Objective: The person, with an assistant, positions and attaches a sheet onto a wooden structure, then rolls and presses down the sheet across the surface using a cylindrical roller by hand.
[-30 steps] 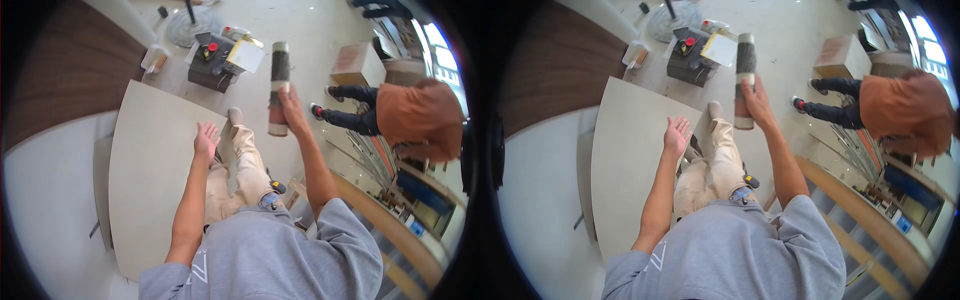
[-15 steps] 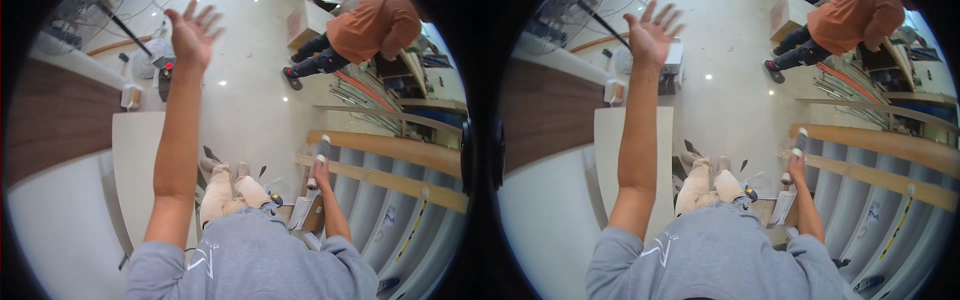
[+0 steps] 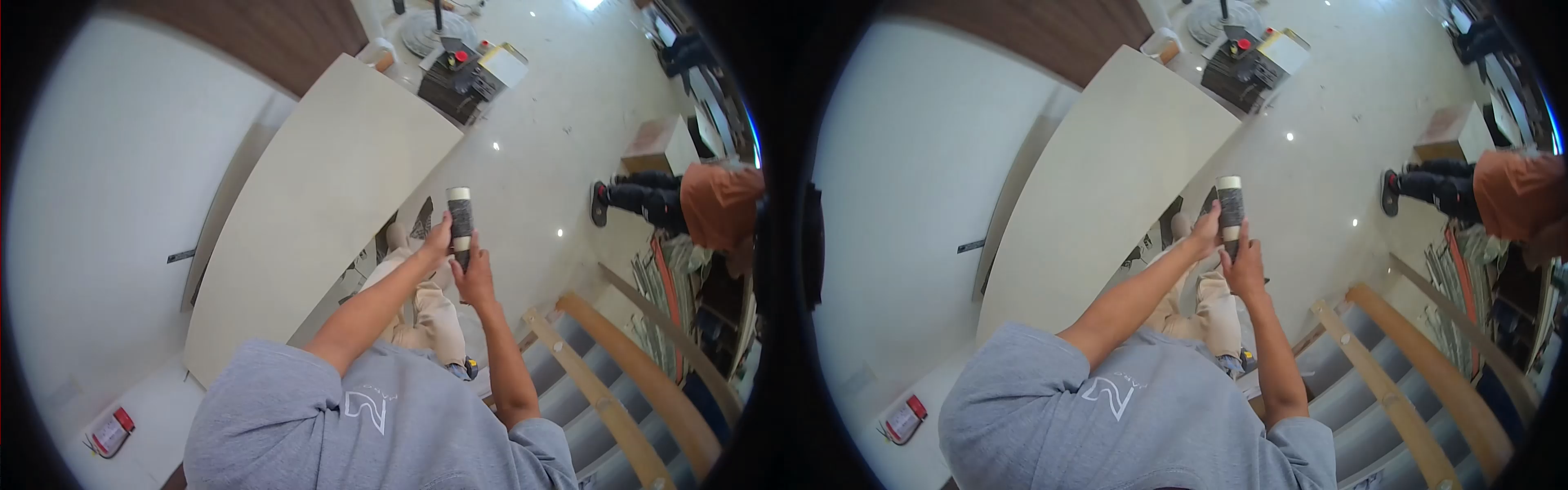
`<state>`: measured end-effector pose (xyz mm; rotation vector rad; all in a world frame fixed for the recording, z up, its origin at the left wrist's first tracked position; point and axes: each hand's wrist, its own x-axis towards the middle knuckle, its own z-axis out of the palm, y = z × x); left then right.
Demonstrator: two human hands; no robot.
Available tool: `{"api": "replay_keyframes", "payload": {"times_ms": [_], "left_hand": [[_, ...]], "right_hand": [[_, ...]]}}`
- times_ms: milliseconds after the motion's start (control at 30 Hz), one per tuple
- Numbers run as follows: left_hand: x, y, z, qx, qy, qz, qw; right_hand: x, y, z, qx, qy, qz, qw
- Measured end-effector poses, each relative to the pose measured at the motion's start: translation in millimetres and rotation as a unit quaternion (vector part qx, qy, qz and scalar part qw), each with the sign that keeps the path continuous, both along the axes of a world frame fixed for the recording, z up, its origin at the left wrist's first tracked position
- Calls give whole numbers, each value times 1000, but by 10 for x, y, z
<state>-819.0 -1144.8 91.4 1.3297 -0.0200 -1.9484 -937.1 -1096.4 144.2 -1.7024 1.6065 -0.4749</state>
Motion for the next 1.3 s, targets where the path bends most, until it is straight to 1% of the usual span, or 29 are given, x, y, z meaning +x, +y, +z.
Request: {"api": "replay_keyframes", "payload": {"times_ms": [33, 67, 100, 133, 167, 200, 267, 333, 367, 400, 433, 500, 533, 567, 600, 633, 667, 700, 767, 833, 867, 933, 1000, 1067, 1100, 1200, 1233, 1267, 1300], "left_hand": [[305, 1, 30, -1, -95, -63, 993], [656, 98, -309, -108, -317, -124, 934], [1027, 172, -671, -205, -519, -177, 811], [1355, 185, -340, -133, -568, -196, 788], [1735, 290, -597, -85, -636, -202, 740], [2081, 374, -719, -40, -658, -219, 719], [2619, 453, -836, 36, -713, -280, 642], [2946, 430, -766, 51, -740, -314, 592], [3073, 403, -824, 69, -759, -304, 571], [3202, 359, -911, 88, -777, -294, 549], [3281, 367, -1024, 108, -792, -288, 528], [3315, 500, -1271, 99, -808, -251, 525], [3320, 553, -1401, 94, -817, -228, 522], [3354, 523, -1472, 84, -821, -218, 520], [3327, 512, -1414, 79, -823, -212, 521], [3284, 565, -1312, 77, -822, -213, 522], [3274, 534, -1267, 76, -818, -212, 530], [3262, 581, -1269, 79, -814, -222, 531], [3286, 553, -1307, 81, -819, -216, 526], [3295, 616, -1283, 84, -810, -229, 532], [3290, 583, -1293, 83, -810, -227, 534], [3248, 594, -1252, 78, -806, -218, 546], [3329, 533, -1297, 67, -808, -209, 546], [3300, 578, -1304, 68, -808, -209, 547], [3286, 598, -1299, 68, -806, -211, 548], [3329, 546, -1277, 61, -812, -207, 542], [3322, 549, -1279, 58, -813, -203, 542], [3301, 565, -1264, 54, -812, -203, 544], [3277, 574, -1249, 53, -809, -205, 549]], "right_hand": [[138, -30, 7, 2, 34, 42, 999], [260, -64, 15, 6, 69, 82, 994], [393, -107, -5, 9, 106, 120, 987], [550, -128, -89, 10, 131, 151, 980], [702, -144, -237, -10, 137, 176, 975], [849, -191, -416, -29, 143, 199, 969], [1159, -349, -573, -50, 156, 244, 956], [1443, -516, -818, -54, 155, 283, 945], [1578, -608, -954, -57, 154, 306, 938], [1715, -701, -1103, -101, 170, 336, 921], [1814, -775, -1248, -115, 169, 357, 911], [2017, -1077, -1568, -151, 168, 399, 889], [2085, -1345, -1661, -199, 165, 402, 879], [2214, -1715, -1729, -242, 197, 360, 879], [2351, -2129, -1745, -281, 227, 321, 876], [2556, -2600, -1732, -322, 267, 235, 877], [2737, -3099, -1646, -271, 233, 185, 915], [2918, -3534, -1674, -318, 217, 142, 912], [3345, -3819, -1669, -262, 210, 123, 934], [3539, -3254, -2021, -310, 293, 262, 866], [3615, -2764, -1775, -296, 266, 315, 861], [3345, -2763, -1686, -215, 229, 314, 896], [3068, -2829, -1807, -132, 184, 296, 928], [3034, -3120, -1633, -142, 193, 228, 944], [3162, -3524, -1425, -204, 225, 169, 938], [3543, -3565, -1741, -279, 227, 173, 917], [3559, -3206, -1947, -320, 315, 281, 848], [3560, -2742, -1692, -246, 251, 321, 879], [3305, -2451, -1490, -227, 192, 410, 862]]}}
